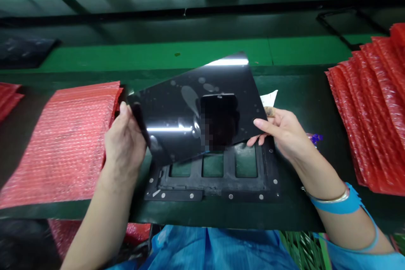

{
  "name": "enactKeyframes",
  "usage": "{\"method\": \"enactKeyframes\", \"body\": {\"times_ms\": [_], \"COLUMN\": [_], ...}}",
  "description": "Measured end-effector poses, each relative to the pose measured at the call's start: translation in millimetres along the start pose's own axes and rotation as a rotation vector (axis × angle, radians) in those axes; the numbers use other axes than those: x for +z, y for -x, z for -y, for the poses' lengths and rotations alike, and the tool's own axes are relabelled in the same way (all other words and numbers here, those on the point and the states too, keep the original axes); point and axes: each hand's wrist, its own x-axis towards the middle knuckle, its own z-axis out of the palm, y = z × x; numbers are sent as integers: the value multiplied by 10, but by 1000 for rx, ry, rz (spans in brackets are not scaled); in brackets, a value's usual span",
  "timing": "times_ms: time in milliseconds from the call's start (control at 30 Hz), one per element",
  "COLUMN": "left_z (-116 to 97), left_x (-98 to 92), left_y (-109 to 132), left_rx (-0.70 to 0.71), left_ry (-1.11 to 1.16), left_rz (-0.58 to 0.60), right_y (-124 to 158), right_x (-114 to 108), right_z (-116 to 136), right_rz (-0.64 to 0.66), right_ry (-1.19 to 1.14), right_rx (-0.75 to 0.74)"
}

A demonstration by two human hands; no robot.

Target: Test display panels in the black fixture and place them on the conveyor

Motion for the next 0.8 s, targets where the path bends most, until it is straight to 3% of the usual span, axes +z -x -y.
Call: {"method": "enactKeyframes", "body": {"times_ms": [167, 267, 433, 567, 700, 800], "left_z": [-53, -63, -50, -81, -91, -13], "left_x": [82, 102, 100, 44, -40, -108], "left_y": [105, 142, 167, 123, 48, -5], "left_rx": [-188, -233, -235, -204, -17, 217], "left_ry": [-88, -124, -122, -84, -45, -399], "left_rz": [324, 435, 419, 356, 233, 256], "right_y": [-70, -110, -124, -191, -538, -1005], "right_x": [-105, -156, -215, -189, 77, 355], "right_z": [31, 7, -49, 73, 374, 554], "right_rz": [-124, -158, -145, -109, -153, -183], "right_ry": [-14, -7, 18, 66, 35, 26], "right_rx": [-41, -30, -40, -54, -160, -193]}}
